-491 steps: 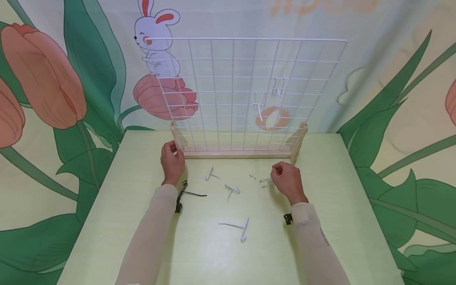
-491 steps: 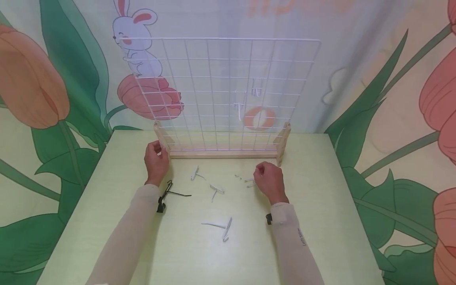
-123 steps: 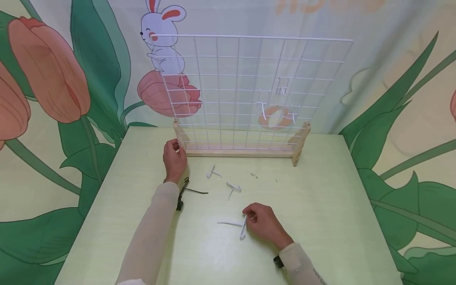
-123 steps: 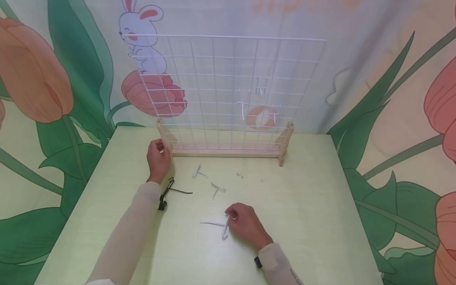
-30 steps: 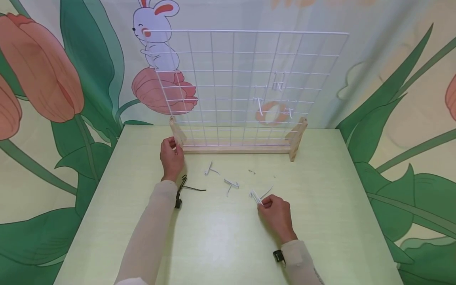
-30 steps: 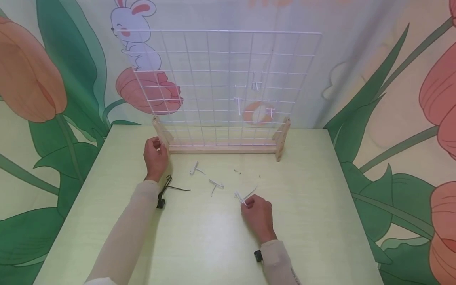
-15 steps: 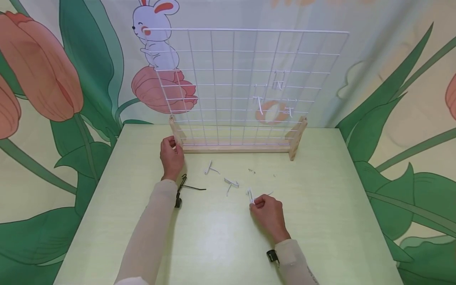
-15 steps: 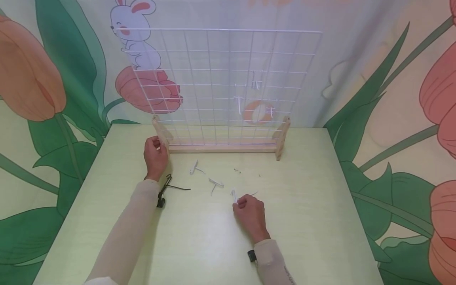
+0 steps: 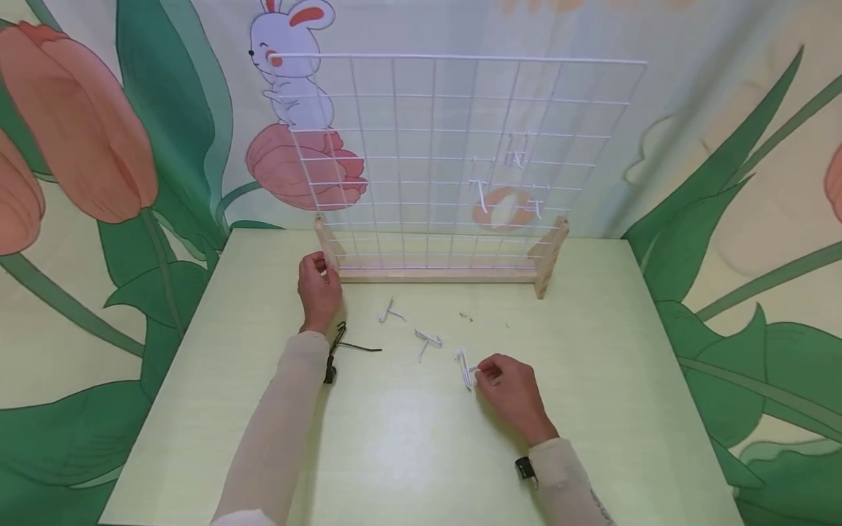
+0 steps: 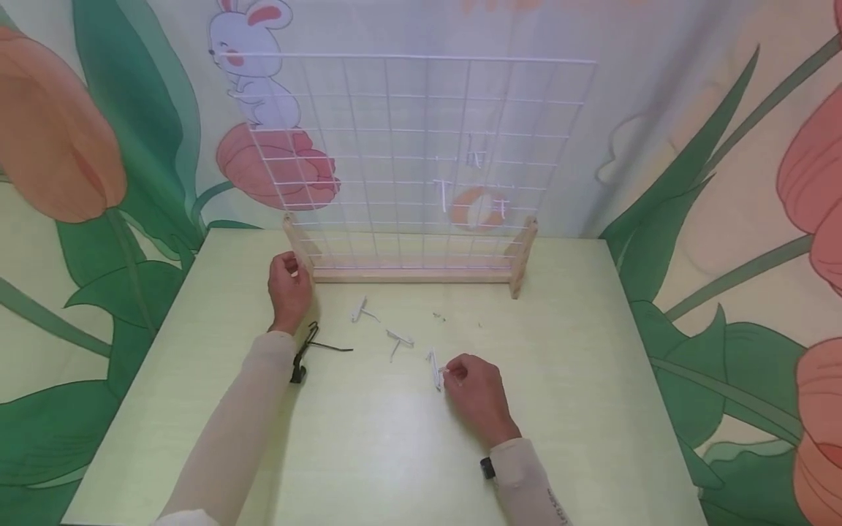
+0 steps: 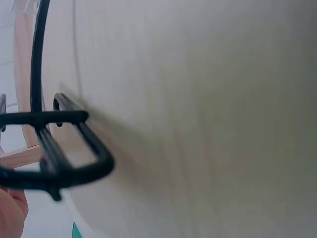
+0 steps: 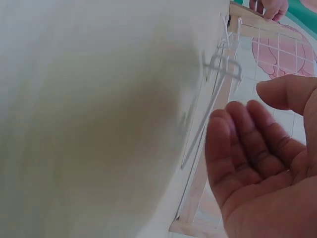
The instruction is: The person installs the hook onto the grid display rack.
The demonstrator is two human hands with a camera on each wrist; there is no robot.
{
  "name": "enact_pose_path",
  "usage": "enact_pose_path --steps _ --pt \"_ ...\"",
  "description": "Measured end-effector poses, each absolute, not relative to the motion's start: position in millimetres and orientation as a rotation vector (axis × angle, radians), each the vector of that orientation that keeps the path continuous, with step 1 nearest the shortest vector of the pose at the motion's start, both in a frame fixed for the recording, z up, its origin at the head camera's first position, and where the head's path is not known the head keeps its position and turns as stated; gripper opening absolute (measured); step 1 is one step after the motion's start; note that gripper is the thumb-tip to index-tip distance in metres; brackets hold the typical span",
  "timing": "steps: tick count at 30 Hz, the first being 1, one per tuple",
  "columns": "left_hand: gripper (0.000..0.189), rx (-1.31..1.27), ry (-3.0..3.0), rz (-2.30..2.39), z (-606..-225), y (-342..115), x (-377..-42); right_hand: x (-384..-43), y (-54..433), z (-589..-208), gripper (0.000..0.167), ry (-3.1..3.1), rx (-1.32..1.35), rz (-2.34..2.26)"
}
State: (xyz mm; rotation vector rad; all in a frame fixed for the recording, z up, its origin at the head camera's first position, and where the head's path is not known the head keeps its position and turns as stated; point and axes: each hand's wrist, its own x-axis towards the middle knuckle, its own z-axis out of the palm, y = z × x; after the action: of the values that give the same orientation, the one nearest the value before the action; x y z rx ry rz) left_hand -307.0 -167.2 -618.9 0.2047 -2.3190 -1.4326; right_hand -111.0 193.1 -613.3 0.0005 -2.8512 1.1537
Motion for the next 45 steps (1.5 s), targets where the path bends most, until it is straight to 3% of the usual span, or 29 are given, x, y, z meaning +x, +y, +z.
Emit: enact_pose_path --steps 7,17,45 --pt "0.032 0.210 -2.321 -1.432 -620 -169 -308 -123 204 -615 0.010 -2.831 0.251 1.054" --pt "0.032 0.204 -2.344 -1.409 -618 -169 -310 -141 211 -619 0.013 -2.930 0.386 0.972" --pt "0.033 0.202 -2.320 -1.392 -622 -169 -310 -152 217 -628 0.011 -3.078 0.465 1.049"
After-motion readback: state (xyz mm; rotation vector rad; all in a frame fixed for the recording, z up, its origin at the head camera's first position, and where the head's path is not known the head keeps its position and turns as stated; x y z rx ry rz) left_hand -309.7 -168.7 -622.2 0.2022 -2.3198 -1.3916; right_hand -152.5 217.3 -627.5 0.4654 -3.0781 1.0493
